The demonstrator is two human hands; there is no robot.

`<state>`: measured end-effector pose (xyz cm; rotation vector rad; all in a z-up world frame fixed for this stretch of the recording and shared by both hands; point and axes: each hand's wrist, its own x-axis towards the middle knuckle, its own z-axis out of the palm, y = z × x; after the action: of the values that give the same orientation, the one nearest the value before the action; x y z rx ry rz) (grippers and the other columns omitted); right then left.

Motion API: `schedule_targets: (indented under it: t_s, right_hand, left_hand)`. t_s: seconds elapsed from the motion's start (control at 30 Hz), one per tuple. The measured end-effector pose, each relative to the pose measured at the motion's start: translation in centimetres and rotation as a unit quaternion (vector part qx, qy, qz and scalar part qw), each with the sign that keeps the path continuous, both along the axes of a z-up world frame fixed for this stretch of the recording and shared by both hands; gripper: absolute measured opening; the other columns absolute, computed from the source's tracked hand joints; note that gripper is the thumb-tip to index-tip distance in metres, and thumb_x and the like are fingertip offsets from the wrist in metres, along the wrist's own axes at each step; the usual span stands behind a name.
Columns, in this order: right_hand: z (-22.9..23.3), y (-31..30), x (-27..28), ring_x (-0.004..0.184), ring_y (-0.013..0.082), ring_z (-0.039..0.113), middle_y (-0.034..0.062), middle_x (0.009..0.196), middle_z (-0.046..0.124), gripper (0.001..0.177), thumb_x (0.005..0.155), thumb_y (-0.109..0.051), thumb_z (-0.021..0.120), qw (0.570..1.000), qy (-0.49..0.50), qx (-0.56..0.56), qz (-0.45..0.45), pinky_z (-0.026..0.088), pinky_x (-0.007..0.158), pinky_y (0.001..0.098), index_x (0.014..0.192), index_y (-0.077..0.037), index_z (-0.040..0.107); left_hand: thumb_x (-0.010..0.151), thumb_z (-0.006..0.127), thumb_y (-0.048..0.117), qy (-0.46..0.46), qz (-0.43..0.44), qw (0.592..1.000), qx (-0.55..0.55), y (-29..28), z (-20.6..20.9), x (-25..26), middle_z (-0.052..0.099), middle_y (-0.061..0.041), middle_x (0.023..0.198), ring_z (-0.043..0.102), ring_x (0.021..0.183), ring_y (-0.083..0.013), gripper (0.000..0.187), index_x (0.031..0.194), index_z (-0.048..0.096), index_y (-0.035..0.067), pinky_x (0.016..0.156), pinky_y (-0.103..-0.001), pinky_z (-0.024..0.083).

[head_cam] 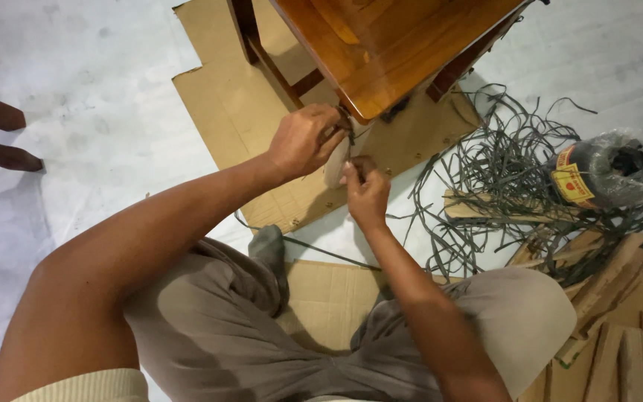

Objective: The person wraps protective cardboard around the legs of a wooden table and secures them with plastic straps.

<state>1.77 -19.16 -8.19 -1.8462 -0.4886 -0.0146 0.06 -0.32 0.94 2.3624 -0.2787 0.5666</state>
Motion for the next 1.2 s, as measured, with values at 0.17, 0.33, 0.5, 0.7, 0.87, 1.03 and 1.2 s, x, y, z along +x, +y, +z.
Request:
schedule_targets:
  t_s: [0.17, 0.33, 0.5, 0.7, 0.87, 1.03, 1.2]
  right_hand:
    - [-1.0, 0.1, -0.4, 0.069, 0.0162, 0.072, 0.0093, 0.078, 0.071, 0.018, 0.102, -0.018, 0.065, 1.000, -0.006, -0.024, -0.007, 0.055, 0.064, 0.0317, 0.102, 0.000, 0.068]
    - [-2.4, 0.1, -0.7, 0.066, 0.0170, 0.071, 0.0094, 0.074, 0.069, 0.015, 0.101, -0.015, 0.064, 0.997, -0.054, -0.057, -0.009, 0.054, 0.061, 0.0323, 0.102, -0.001, 0.068]
    - [-1.0, 0.2, -1.7, 0.064, 0.0183, 0.068, 0.0093, 0.073, 0.070, 0.013, 0.102, -0.013, 0.064, 0.998, -0.045, -0.039, -0.005, 0.053, 0.061, 0.0328, 0.100, -0.001, 0.066]
    - [-2.4, -0.9, -1.5, 0.064, 0.0218, 0.069, 0.0129, 0.074, 0.069, 0.015, 0.096, -0.012, 0.066, 0.996, -0.066, -0.061, -0.028, 0.053, 0.061, 0.0342, 0.103, 0.001, 0.069]
    - [-0.8, -1.2, -2.1, 0.062, 0.0239, 0.069, 0.0152, 0.072, 0.068, 0.015, 0.094, -0.015, 0.067, 0.997, -0.017, -0.071, -0.021, 0.052, 0.060, 0.0351, 0.098, -0.001, 0.072]
    - [-1.3, -2.0, -1.9, 0.065, 0.0234, 0.069, 0.0154, 0.074, 0.069, 0.020, 0.097, -0.022, 0.073, 0.995, -0.046, -0.085, -0.018, 0.052, 0.061, 0.0343, 0.098, -0.002, 0.072]
    - [-3.2, -4.2, -1.5, 0.066, 0.0209, 0.070, 0.0124, 0.077, 0.073, 0.019, 0.095, -0.022, 0.071, 0.995, 0.029, -0.087, -0.037, 0.054, 0.062, 0.0325, 0.104, -0.005, 0.073]
  left_hand:
    - [0.093, 0.070, 0.017, 0.002, 0.015, 1.000, 0.012, -0.2, 0.0, 0.1, 0.068, -0.015, 0.091, 0.066, 0.090, -0.0377, 0.011, 0.097, 0.068, 0.006, 0.074, -0.048, 0.053]
    - [0.094, 0.069, 0.017, 0.004, 0.023, 1.000, -0.002, -0.4, -0.1, -0.1, 0.069, -0.012, 0.092, 0.067, 0.090, -0.0355, 0.010, 0.098, 0.070, 0.008, 0.075, -0.047, 0.053]
    - [0.094, 0.069, 0.017, 0.017, 0.047, 0.998, -0.032, -1.0, 0.6, -0.6, 0.071, -0.013, 0.099, 0.068, 0.091, -0.0366, 0.010, 0.097, 0.071, 0.008, 0.074, -0.047, 0.054]
    - [0.088, 0.069, 0.019, 0.041, 0.028, 0.997, -0.059, -1.2, 0.6, -0.8, 0.072, -0.014, 0.094, 0.070, 0.083, -0.0373, 0.017, 0.099, 0.066, 0.006, 0.071, -0.047, 0.055]
    - [0.081, 0.075, 0.036, 0.166, 0.108, 0.980, -0.038, -2.2, -1.3, -0.2, 0.073, -0.014, 0.081, 0.070, 0.078, -0.0393, 0.034, 0.096, 0.066, 0.007, 0.068, -0.050, 0.053]
    - [0.085, 0.075, 0.051, 0.245, 0.130, 0.961, 0.023, -1.9, -3.6, 1.0, 0.070, -0.019, 0.076, 0.069, 0.075, -0.0403, 0.044, 0.080, 0.073, 0.008, 0.068, -0.051, 0.054]
    - [0.082, 0.067, 0.046, 0.331, 0.078, 0.940, 0.001, -1.7, -5.6, 2.1, 0.074, -0.014, 0.072, 0.073, 0.071, -0.0337, 0.034, 0.078, 0.082, 0.015, 0.070, -0.046, 0.057]
